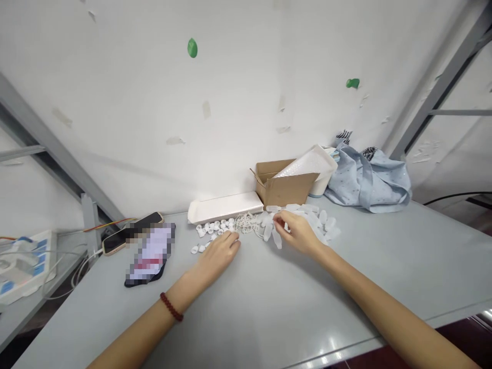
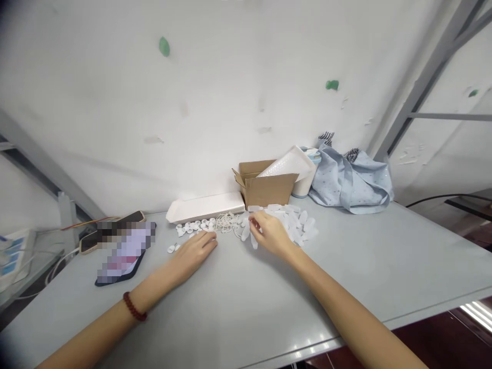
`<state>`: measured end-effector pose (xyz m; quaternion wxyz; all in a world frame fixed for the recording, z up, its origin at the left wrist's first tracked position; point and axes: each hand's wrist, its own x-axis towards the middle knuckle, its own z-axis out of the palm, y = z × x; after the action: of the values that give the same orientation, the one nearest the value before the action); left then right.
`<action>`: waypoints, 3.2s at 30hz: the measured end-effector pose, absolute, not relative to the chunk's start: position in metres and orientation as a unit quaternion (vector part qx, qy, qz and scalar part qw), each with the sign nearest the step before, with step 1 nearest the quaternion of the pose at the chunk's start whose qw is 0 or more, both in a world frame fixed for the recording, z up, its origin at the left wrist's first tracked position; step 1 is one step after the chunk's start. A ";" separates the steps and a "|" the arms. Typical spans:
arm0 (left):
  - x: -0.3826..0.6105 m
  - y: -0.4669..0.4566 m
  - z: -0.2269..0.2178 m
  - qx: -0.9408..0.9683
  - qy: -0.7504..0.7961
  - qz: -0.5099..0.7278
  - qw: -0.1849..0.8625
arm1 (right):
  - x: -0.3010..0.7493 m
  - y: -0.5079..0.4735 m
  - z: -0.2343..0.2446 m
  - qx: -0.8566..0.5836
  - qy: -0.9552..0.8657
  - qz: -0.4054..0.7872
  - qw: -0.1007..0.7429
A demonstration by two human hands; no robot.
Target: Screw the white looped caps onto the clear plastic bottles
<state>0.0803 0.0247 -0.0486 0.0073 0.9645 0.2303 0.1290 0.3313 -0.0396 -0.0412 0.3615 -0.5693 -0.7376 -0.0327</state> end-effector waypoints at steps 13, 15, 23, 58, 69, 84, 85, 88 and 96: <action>0.084 0.041 -0.050 0.926 0.323 0.189 -0.053 | 0.331 -0.043 -0.036 -0.585 -0.793 -0.019 0.172; 0.091 0.041 -0.051 0.922 0.333 0.192 -0.053 | 0.333 -0.045 -0.032 -0.573 -0.805 0.001 0.157; 0.095 0.036 -0.048 0.915 0.339 0.219 0.012 | 0.332 -0.049 -0.027 -0.543 -0.831 0.043 0.117; 0.081 -0.046 -0.036 0.804 0.243 0.531 0.111 | 0.267 -0.091 -0.023 -0.477 -0.730 0.311 0.378; 0.081 -0.044 -0.034 0.817 0.222 0.521 0.107 | 0.266 -0.092 -0.025 -0.482 -0.726 0.306 0.382; 0.074 -0.039 -0.039 0.856 0.091 0.508 0.020 | 0.264 -0.093 -0.024 -0.482 -0.690 0.310 0.442; 0.073 -0.040 -0.039 0.859 0.093 0.503 0.010 | 0.264 -0.093 -0.024 -0.488 -0.684 0.314 0.442; 0.074 -0.043 -0.036 0.853 0.144 0.501 0.019 | 0.263 -0.093 -0.026 -0.510 -0.657 0.329 0.447; 0.080 -0.045 -0.038 0.853 0.191 0.479 0.083 | 0.259 -0.093 -0.028 -0.512 -0.609 0.375 0.476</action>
<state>0.0795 -0.0452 -0.0382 0.0825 0.8525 0.1913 0.4794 0.2593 -0.0928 -0.0282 0.4763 -0.5118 -0.6086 0.3752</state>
